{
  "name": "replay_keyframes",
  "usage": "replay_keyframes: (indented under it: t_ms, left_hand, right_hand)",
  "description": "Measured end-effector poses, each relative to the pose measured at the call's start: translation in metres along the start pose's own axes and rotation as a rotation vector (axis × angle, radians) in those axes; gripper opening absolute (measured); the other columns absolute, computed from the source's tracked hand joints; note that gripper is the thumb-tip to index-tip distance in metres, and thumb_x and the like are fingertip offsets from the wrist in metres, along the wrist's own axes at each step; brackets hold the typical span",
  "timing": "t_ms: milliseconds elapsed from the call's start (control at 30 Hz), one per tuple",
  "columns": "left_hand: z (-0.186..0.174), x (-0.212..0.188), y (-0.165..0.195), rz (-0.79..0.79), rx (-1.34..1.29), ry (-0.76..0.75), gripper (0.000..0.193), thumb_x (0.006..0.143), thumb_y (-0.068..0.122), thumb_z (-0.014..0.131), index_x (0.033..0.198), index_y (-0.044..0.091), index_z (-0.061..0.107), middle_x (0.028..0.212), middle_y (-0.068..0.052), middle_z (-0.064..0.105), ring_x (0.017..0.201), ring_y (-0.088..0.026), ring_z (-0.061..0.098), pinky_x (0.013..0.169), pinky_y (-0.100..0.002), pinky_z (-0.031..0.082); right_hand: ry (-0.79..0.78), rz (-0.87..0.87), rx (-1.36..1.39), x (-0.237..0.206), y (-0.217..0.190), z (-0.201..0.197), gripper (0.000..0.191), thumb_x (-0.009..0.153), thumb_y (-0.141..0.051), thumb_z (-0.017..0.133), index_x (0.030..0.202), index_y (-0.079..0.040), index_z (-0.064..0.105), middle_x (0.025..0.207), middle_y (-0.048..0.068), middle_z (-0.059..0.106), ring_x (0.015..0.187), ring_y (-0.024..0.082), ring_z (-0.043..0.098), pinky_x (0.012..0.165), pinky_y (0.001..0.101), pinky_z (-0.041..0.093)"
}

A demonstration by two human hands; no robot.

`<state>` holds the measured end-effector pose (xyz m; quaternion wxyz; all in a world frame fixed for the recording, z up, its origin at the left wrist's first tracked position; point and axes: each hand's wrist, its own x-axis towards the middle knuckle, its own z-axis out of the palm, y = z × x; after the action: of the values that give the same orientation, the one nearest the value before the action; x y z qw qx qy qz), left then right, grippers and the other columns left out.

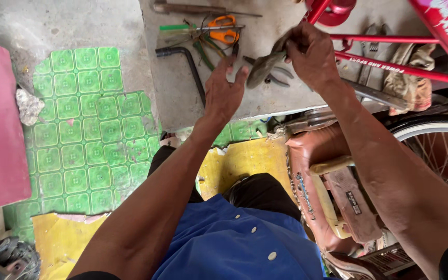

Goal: The person uses a wrench to tighten the crankset on a red bicycle frame. They wipe the crankset with a cloth and then use a hammer to tap the crank arm into place.

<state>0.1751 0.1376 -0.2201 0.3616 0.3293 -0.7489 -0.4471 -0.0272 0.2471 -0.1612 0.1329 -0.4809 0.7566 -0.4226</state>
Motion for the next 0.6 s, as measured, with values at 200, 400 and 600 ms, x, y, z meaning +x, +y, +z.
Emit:
replay_keyframes:
  t_ms: [200,400,600]
  left_hand:
    - [-0.005,0.028,0.034,-0.744,-0.835,-0.176,0.046,0.098,0.044,0.058,0.138,0.020,0.061,0.121,0.006,0.065,0.101,-0.012,0.065,0.074,-0.041,0.065]
    - [-0.008,0.034,-0.003,-0.511,-0.244,0.057,0.021,0.091,0.015,0.067,0.103,0.007,0.082,0.093,-0.007,0.080,0.084,-0.019,0.072,0.077,-0.033,0.057]
    - [0.008,0.025,-0.039,-0.134,-0.059,0.001,0.025,0.083,0.006,0.068,0.108,0.004,0.072,0.100,-0.017,0.077,0.096,-0.031,0.074,0.087,-0.038,0.057]
  right_hand:
    - [-0.030,0.149,0.161,-0.013,-0.059,0.059,0.014,0.103,-0.011,0.066,0.110,-0.005,0.076,0.084,0.007,0.076,0.067,0.012,0.065,0.059,0.0272,0.053]
    - [-0.093,0.450,0.260,-0.041,-0.035,0.083,0.026,0.093,-0.008,0.065,0.118,-0.011,0.074,0.092,0.003,0.078,0.077,0.011,0.075,0.056,0.0288,0.060]
    - [0.075,0.226,-0.358,-0.056,0.036,0.071,0.024,0.088,-0.004,0.068,0.111,-0.004,0.076,0.098,0.022,0.075,0.085,0.033,0.075,0.077,0.0402,0.059]
